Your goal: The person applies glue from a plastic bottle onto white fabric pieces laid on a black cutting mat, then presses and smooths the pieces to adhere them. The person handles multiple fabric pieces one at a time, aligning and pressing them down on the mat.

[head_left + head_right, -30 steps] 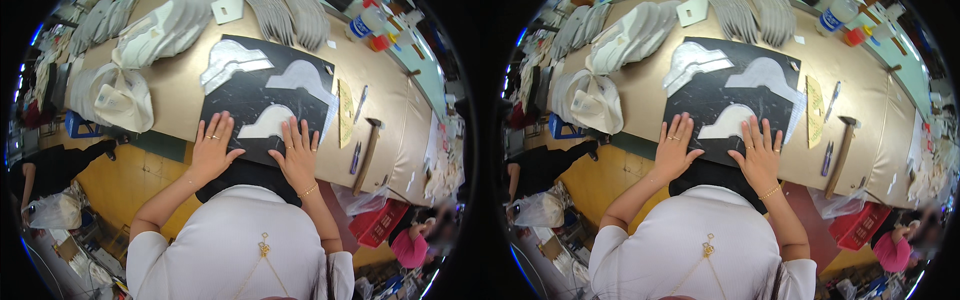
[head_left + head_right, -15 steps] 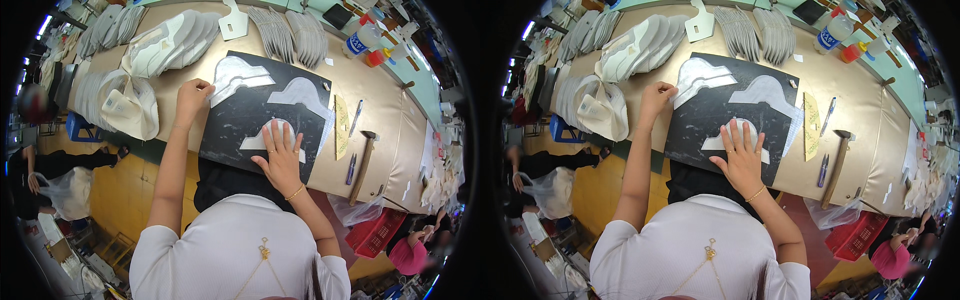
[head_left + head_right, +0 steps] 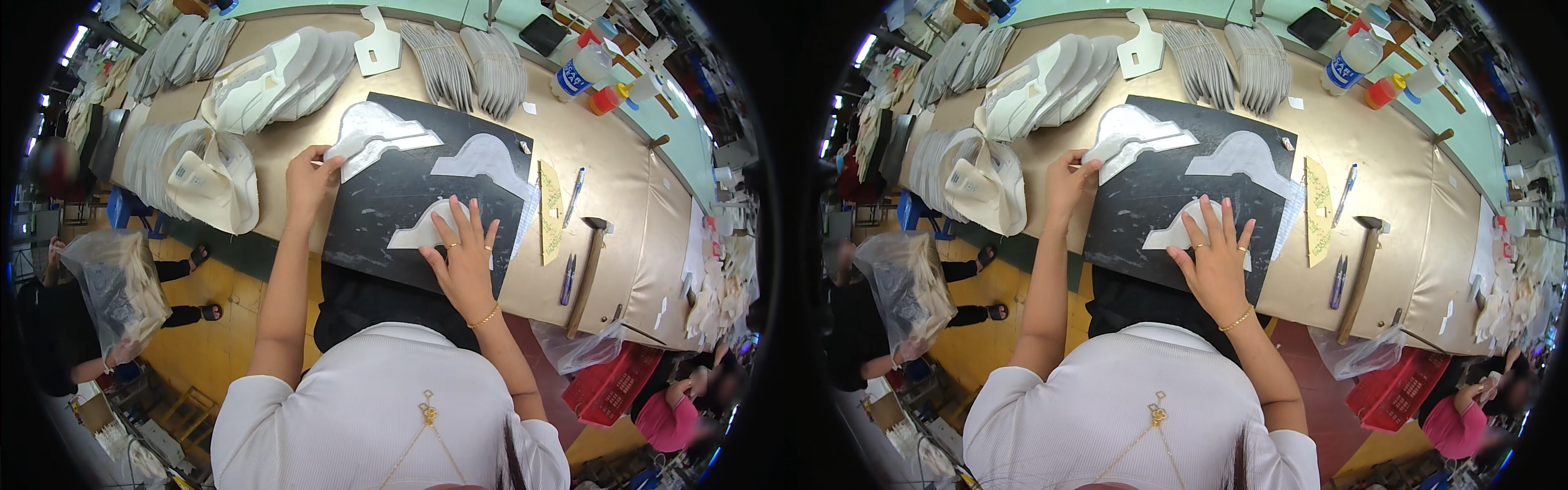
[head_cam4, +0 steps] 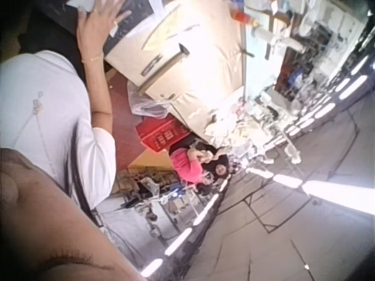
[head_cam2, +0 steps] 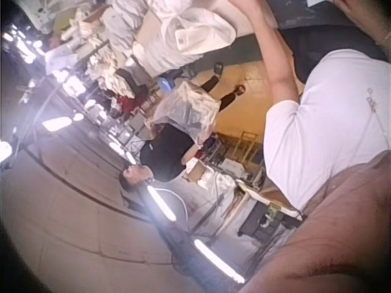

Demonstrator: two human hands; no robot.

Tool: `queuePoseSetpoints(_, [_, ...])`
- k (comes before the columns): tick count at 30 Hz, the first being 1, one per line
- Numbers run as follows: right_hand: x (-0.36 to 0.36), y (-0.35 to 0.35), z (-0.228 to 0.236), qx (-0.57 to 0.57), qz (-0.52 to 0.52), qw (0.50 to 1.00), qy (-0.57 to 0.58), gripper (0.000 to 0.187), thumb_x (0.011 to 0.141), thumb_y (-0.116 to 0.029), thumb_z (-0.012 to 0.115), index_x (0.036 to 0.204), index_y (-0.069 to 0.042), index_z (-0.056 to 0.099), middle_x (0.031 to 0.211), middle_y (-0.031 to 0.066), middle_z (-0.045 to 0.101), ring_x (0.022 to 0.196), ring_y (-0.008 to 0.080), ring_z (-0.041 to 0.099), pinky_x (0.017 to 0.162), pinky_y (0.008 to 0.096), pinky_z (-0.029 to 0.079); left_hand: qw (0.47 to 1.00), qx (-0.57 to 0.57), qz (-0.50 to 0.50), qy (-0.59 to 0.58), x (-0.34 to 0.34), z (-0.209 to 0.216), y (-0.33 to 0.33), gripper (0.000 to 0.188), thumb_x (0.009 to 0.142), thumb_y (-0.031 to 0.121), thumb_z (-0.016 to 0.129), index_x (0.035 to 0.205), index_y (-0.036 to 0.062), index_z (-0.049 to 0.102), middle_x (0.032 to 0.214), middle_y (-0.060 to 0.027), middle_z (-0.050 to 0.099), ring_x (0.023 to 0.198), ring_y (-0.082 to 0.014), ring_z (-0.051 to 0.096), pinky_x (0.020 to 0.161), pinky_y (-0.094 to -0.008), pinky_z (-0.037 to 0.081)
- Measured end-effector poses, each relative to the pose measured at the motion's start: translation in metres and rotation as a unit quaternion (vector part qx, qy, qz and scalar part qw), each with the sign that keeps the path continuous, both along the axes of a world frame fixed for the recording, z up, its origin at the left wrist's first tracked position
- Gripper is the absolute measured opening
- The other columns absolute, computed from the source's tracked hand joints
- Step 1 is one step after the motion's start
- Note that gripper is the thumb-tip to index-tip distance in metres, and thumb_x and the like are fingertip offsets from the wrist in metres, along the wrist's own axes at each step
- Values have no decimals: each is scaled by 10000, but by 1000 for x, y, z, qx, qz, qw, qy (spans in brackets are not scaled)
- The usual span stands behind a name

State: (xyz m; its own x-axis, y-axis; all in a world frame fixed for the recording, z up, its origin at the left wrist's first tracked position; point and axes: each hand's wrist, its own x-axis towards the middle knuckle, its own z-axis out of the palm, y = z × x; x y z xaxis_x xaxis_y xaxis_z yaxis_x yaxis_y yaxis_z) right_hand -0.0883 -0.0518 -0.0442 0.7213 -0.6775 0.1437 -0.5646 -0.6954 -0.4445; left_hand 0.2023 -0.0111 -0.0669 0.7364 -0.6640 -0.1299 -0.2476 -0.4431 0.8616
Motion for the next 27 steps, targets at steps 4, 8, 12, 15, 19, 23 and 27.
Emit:
queuePoseSetpoints(4, [10, -9, 23, 98, 7, 978, -186, 318, 885, -161, 673, 1191, -81, 637, 1286, 116, 580, 1207, 318, 530, 1020, 443, 392, 966, -125, -28, 227, -16, 26, 16, 325, 872, 145, 734, 1088, -79, 640, 890, -112, 682, 700, -126, 651, 598, -226, 507])
queuePoseSetpoints(8, [43, -12, 43, 176, 27, 927, -331, 175, 859, -67, 685, 1029, -25, 685, 982, 99, 679, 882, 240, 652, 774, 306, 503, 942, -178, -37, 282, -78, 61, 27, 280, 913, 74, 673, 1148, -73, 635, 923, -105, 687, 799, -128, 678, 642, -222, 527])
queuePoseSetpoints(12, [65, -12, 38, 253, 8, 913, -319, 90, 845, -78, 697, 895, -3, 689, 823, 107, 631, 718, 228, 641, 640, 311, 497, 979, -167, -72, 90, -109, 52, 45, 233, 911, 7, 638, 1137, 7, 693, 973, -75, 699, 742, -98, 643, 605, -225, 501])
queuePoseSetpoints(15, [66, -12, 39, 270, 16, 919, -286, 79, 840, -69, 699, 868, 4, 690, 796, 103, 631, 703, 229, 637, 643, 314, 494, 984, -145, -97, -26, -113, 58, 53, 261, 895, -6, 643, 1150, 25, 693, 985, -106, 695, 695, -110, 625, 578, -245, 496])
queuePoseSetpoints(19, [64, -10, 44, 244, 20, 934, -261, 79, 824, -59, 709, 842, 15, 689, 764, 106, 638, 705, 223, 642, 658, 310, 491, 963, -179, -129, -153, -116, 55, 56, 278, 874, -24, 631, 1148, 2, 668, 1017, -153, 681, 710, -222, 661, 629, -296, 534])
queuePoseSetpoints(23, [65, -10, 54, 254, 10, 935, -249, 77, 810, -52, 716, 833, 16, 690, 761, 90, 648, 709, 189, 628, 672, 294, 481, 966, -170, -136, -142, -117, 64, 58, 313, 864, -28, 639, 1174, 6, 665, 1016, -143, 687, 758, -225, 664, 660, -295, 540])
queuePoseSetpoints(27, [64, -13, 51, 284, 11, 927, -246, 72, 810, -53, 707, 830, 10, 677, 779, 60, 648, 725, 146, 605, 700, 277, 475, 977, -157, -138, -49, -115, 70, 60, 288, 889, 3, 637, 1175, -16, 654, 978, -119, 679, 728, -166, 649, 639, -274, 528])
